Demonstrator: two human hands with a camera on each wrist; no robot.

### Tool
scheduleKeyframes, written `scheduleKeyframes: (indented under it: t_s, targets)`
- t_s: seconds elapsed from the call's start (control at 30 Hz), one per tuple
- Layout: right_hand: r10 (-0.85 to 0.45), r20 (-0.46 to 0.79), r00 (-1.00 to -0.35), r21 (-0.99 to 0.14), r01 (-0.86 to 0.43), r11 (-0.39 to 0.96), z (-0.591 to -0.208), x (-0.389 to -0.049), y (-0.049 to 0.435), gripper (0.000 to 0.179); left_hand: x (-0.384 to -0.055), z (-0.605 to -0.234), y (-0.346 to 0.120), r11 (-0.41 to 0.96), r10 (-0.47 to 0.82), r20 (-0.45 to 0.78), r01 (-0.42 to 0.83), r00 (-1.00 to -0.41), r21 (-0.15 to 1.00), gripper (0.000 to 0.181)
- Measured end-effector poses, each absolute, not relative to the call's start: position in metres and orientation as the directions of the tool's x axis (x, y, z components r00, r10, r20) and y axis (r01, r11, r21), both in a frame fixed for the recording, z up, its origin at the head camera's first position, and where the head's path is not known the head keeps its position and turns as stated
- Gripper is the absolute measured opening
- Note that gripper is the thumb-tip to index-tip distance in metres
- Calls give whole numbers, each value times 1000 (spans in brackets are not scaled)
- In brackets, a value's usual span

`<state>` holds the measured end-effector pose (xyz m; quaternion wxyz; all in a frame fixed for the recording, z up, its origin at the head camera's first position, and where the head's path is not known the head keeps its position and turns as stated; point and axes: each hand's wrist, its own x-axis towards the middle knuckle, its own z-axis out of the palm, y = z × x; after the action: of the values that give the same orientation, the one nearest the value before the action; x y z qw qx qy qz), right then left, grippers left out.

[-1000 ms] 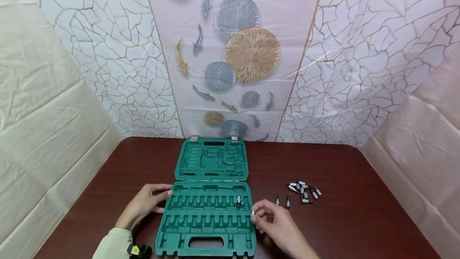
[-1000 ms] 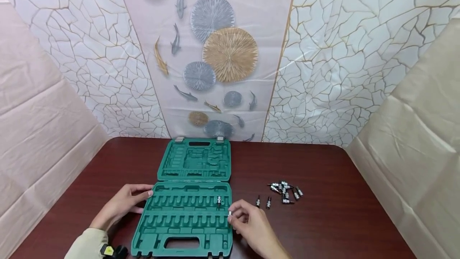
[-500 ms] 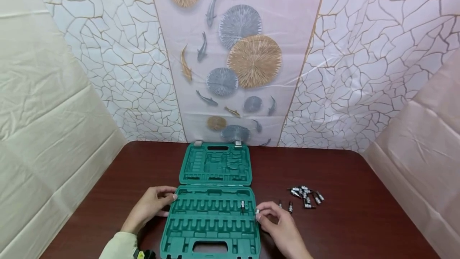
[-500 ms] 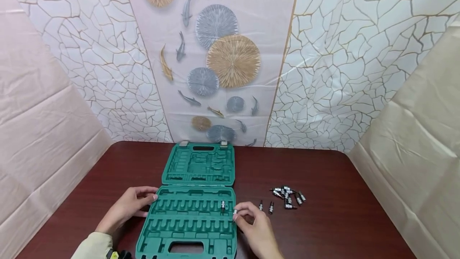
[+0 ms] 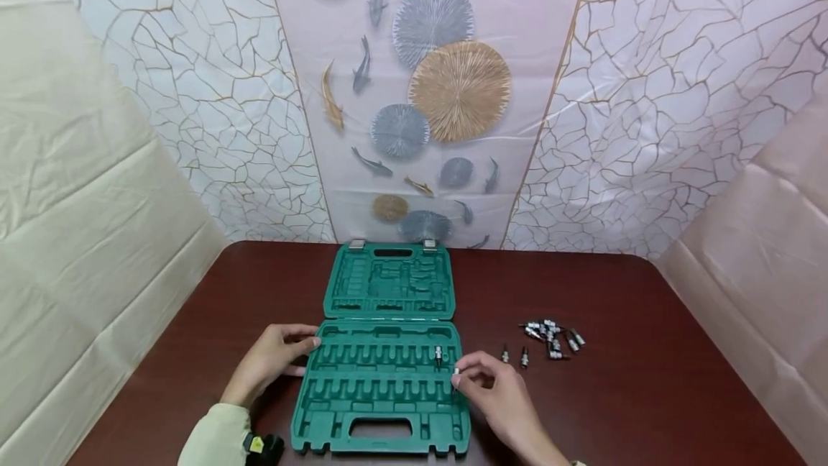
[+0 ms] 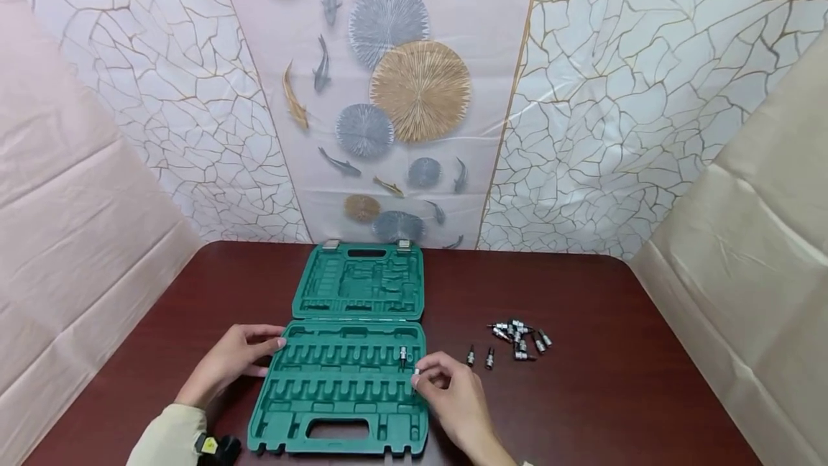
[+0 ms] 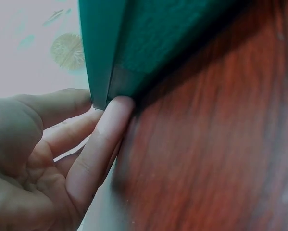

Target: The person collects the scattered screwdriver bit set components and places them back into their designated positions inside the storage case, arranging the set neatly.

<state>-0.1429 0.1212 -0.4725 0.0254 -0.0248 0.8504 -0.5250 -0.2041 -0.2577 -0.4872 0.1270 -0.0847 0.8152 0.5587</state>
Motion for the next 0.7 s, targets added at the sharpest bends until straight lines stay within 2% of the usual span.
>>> scheduleKeyframes:
  t_s: [0.2,0.4,0.57,0.7]
  targets:
    - [-133,26,-991,-856,-91,509,-468,-150,110,10,-207,-485,-259,356,5,-299,-277,-954,892,38]
    - [-223,-18,-975,-811,-116,573,-466,-153,106,6,-209,-486,-261,352,30,-313,-283,-949,892,42]
    - [-253,-54,-966,-732,-134,668,-460,-156,105,6,-209,-485,-261,351,22,-325,-297,-945,888,41]
    - [-266,-28,-964,-661,-182,728,-458,-157,105,11,-210,-485,-260,340,14,-333,-309,-943,888,39]
